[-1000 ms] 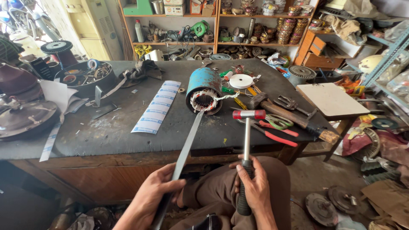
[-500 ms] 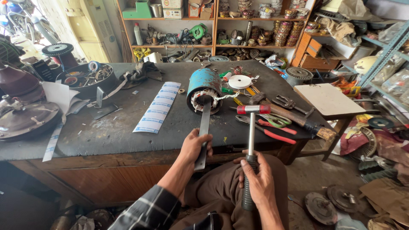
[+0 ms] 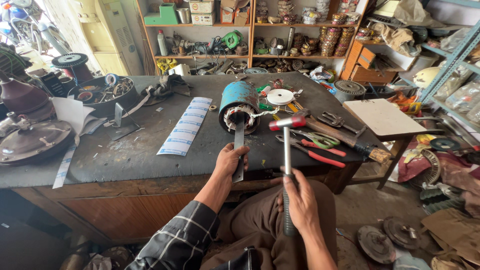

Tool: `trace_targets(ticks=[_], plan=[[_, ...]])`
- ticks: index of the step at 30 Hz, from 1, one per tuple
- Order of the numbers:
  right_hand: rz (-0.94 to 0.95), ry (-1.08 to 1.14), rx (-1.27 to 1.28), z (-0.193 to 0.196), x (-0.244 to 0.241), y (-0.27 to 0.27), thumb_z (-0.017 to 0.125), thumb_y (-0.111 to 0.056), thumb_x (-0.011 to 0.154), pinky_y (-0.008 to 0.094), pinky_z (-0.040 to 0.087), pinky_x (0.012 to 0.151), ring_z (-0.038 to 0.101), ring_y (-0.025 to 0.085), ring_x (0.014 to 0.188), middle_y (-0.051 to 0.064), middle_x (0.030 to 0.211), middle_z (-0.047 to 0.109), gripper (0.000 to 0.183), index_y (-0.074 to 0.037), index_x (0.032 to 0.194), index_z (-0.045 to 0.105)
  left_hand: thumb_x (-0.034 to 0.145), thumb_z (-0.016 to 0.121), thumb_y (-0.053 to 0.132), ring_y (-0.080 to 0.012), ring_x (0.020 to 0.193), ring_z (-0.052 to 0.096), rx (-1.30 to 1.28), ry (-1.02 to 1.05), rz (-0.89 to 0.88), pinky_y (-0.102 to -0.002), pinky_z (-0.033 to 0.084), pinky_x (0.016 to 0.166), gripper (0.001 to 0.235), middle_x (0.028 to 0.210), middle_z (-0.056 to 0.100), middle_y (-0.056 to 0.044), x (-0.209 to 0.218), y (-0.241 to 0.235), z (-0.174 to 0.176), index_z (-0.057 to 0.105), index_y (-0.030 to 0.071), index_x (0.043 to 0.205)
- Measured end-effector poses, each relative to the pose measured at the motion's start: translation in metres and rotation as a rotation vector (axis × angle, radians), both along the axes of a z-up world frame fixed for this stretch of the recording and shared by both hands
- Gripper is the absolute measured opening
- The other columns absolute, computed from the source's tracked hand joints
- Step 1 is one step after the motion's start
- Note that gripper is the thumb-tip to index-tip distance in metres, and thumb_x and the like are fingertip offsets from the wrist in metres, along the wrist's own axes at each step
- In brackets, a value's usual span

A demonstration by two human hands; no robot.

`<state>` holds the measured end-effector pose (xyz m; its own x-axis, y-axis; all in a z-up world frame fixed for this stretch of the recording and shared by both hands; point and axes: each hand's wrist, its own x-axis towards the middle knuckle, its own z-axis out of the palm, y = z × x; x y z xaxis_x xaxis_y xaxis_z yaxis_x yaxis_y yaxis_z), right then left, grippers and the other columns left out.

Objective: The person uses a metal bar and a hammer to tap inside a cylindrical electric motor stator, repeatedly adjusting the stator's position on the workbench. The person continues tapping the internal components with the hammer while holding the bar in place.

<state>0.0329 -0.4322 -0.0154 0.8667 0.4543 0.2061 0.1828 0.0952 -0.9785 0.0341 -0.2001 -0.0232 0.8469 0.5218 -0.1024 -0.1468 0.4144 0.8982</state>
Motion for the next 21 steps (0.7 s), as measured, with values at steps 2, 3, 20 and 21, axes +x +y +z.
trace_targets(ticks=[2, 3, 20, 21], plan=[[-0.03, -0.102, -0.114, 0.007, 0.002, 0.004, 0.054, -0.025, 0.1, 0.028, 0.053, 0.046, 0.06, 0.01, 0.053, 0.006, 0.091, 0.078, 0.044, -0.012, 0.142, 0.055, 0.09, 0.068, 0.007, -0.0161, 0.042, 0.052, 0.002, 0.0, -0.005, -0.029, 0.044, 0.04, 0.024, 0.061, 0.056, -0.007, 0.003, 0.001, -0.002, 0.053, -0.003, 0.106], [-0.043, -0.153, -0.17, 0.01, 0.004, 0.007, 0.054, -0.024, 0.1, 0.028, 0.052, 0.046, 0.06, 0.01, 0.052, 0.005, 0.09, 0.079, 0.048, -0.014, 0.147, 0.053, 0.09, 0.068, 0.008, -0.0163, 0.042, 0.052, 0.003, -0.001, -0.005, -0.029, 0.044, 0.039, 0.024, 0.061, 0.056, -0.007, 0.003, 0.002, -0.003, 0.053, -0.003, 0.105], [-0.088, -0.293, -0.427, 0.03, -0.002, 0.044, 0.056, -0.016, 0.098, 0.04, 0.057, 0.069, 0.075, 0.032, 0.069, 0.013, 0.086, 0.079, 0.06, -0.023, 0.156, 0.041, 0.091, 0.064, 0.009, -0.0154, 0.04, 0.042, -0.364, -0.186, -0.124, -0.031, 0.035, 0.043, 0.017, 0.057, 0.048, -0.003, 0.005, 0.009, -0.008, 0.058, 0.007, 0.107], [-0.07, -0.242, -0.461, 0.032, -0.004, 0.043, 0.055, -0.016, 0.098, 0.04, 0.057, 0.068, 0.075, 0.034, 0.067, 0.012, 0.086, 0.079, 0.061, -0.025, 0.156, 0.04, 0.09, 0.064, 0.008, -0.0156, 0.04, 0.041, -0.374, -0.187, -0.125, -0.031, 0.034, 0.043, 0.018, 0.057, 0.048, -0.003, 0.005, 0.007, -0.007, 0.059, 0.007, 0.108]])
